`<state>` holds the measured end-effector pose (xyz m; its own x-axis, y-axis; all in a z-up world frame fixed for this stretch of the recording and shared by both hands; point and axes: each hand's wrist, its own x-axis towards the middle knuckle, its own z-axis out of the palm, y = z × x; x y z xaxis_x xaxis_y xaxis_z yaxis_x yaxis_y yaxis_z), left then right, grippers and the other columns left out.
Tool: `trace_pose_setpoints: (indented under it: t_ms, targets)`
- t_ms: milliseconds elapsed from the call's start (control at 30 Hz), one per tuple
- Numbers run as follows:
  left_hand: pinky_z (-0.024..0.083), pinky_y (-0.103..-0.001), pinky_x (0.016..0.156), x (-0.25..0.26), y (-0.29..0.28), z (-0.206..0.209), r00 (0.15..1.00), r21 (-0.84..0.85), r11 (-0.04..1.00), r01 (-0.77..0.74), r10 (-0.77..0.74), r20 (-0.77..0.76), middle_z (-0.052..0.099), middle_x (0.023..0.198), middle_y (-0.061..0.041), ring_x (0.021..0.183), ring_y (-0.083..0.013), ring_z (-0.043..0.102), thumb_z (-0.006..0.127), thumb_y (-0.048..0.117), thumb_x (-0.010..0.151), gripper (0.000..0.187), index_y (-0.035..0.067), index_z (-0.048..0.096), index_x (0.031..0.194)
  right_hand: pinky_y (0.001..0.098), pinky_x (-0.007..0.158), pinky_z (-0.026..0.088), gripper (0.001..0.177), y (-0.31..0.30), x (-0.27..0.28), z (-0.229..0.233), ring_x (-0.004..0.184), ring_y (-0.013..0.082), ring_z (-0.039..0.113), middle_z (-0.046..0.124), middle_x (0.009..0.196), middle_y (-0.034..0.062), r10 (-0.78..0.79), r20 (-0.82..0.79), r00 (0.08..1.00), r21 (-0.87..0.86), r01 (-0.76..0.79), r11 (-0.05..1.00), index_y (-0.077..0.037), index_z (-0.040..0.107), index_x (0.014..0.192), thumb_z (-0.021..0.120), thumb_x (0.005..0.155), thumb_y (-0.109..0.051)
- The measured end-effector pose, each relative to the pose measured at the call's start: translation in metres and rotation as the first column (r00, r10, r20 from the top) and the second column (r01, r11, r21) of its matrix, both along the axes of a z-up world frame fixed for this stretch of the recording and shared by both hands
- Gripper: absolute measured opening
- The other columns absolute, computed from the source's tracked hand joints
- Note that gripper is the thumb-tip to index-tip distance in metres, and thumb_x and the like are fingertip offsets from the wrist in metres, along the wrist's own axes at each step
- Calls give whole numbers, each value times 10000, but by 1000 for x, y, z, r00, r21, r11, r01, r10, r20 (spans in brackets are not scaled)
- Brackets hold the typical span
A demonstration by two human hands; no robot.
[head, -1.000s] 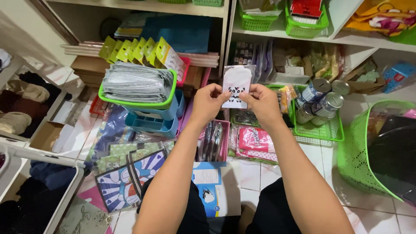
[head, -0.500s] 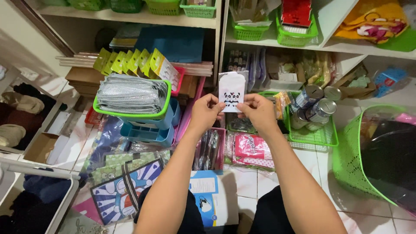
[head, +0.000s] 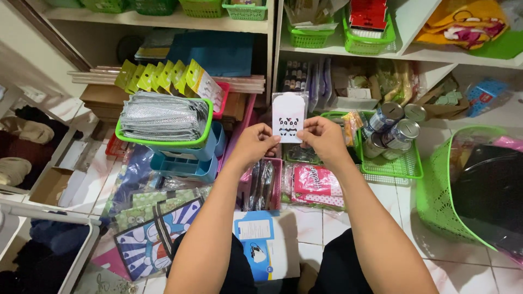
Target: The person organizes various items on the floor, including a blue folder, a pink basket, and several packaged goods. They place the blue folder on a shelf, move the pink basket, and arrange multiple packaged items like a green frog-themed package and a pink Hello Kitty package.
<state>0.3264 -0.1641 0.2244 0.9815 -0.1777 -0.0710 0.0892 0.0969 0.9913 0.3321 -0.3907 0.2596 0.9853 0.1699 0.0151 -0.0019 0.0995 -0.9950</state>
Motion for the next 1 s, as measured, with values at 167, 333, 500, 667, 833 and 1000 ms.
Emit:
trace_pose_setpoints:
  t_ms: [167,333,500,667,833,1000]
  targets:
    - [522,-251,546,1,2,-1,999,141,990,-19,23,-22,696,771,-49,620,-84,629,772,110,915,163,24,637,951,269,582,552,169,-1,8,-26,690,116,645,707,853,75,35,22,999,-144,-32,989,23,654,986,759,854,19]
    - [527,-277,525,7,7,-12,997,164,984,-72,71,17,678,750,-70,589,-107,623,777,85,891,175,1,626,920,261,566,534,173,11,-2,-3,670,103,639,714,834,60,28,-57,998,-195,-39,980,20,656,964,775,841,-4]
    - [528,-256,540,2,4,1,994,254,964,-77,53,99,711,763,-54,637,-88,653,802,96,877,184,5,651,930,240,575,473,122,7,7,-20,649,81,591,693,794,38,-29,6,1000,-176,29,984,7,671,964,760,890,-32]
    - [555,-241,585,2,7,6,983,67,987,-145,136,123,710,796,-23,682,-68,661,775,111,900,150,16,675,959,245,579,475,117,10,3,-15,647,82,590,696,788,38,5,14,1000,-180,-3,984,15,671,948,761,885,-24]
    - [555,-257,573,1,15,10,958,82,966,-244,227,176,697,784,-32,670,-76,645,769,113,909,139,5,690,947,222,599,494,156,27,-12,17,711,51,633,733,867,-1,39,-52,998,-89,-44,995,-36,683,1023,734,876,-49]
    - [571,-250,588,-13,19,54,949,109,951,-289,270,165,729,840,6,716,-57,669,757,153,893,193,47,711,1048,231,647,555,128,40,-3,17,733,82,665,731,884,42,-159,98,982,-67,166,984,-3,692,1026,733,921,-64]
